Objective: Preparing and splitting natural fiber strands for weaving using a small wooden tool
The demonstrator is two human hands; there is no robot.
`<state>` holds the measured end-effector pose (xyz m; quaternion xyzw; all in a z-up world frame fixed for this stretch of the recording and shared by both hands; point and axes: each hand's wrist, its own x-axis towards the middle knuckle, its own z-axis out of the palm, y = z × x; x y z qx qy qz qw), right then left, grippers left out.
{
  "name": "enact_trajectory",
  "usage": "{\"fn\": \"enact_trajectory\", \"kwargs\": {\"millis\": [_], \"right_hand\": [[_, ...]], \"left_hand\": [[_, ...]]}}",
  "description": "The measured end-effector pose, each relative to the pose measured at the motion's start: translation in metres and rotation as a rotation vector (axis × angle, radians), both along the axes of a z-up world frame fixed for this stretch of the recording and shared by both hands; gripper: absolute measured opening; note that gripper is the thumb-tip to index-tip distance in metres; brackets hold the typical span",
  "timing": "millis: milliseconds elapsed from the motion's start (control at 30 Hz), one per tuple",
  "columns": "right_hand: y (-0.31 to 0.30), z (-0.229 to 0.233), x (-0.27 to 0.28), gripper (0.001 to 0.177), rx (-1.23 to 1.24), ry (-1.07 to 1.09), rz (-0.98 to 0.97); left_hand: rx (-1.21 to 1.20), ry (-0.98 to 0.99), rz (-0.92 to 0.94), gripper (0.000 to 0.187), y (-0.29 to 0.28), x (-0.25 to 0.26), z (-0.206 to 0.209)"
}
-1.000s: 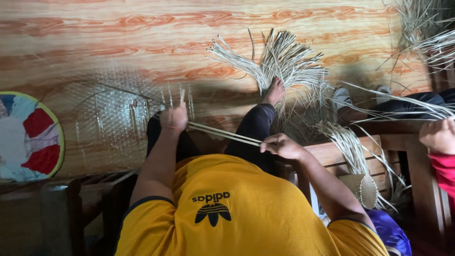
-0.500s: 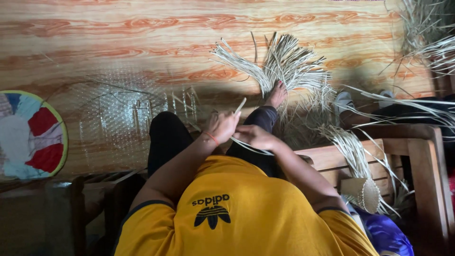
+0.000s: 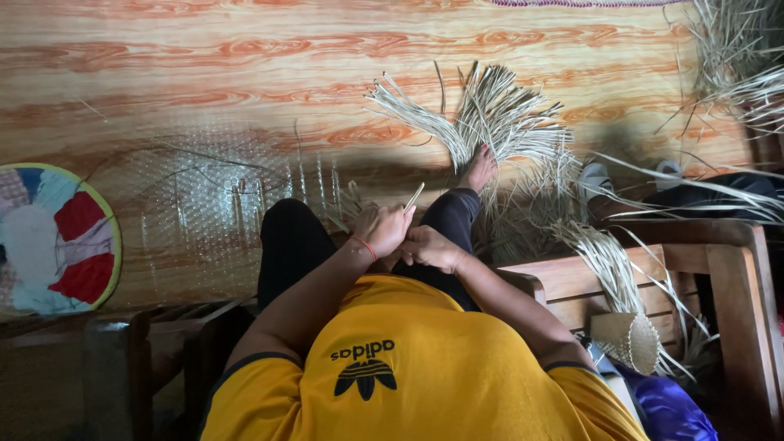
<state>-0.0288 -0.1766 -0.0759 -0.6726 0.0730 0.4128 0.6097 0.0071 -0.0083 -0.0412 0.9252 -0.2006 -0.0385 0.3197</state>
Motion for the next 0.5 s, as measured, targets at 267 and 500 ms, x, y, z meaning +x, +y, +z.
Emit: {"fn": "enact_trajectory", "kwargs": {"millis": [267,500], "right_hand": [[0.002,0.017,-0.009,0.027,-0.062,-0.141,-0.113],[-0.016,0.049,-0.012,0.025,-0.182,-0.177,0.041]], "left_hand": [[-0.353,0.003,0.264,0.039,0.020,0.002,-0.037],[-0.308,0.036,0.490,0.045,0.061,0.028,-0.120]]}}
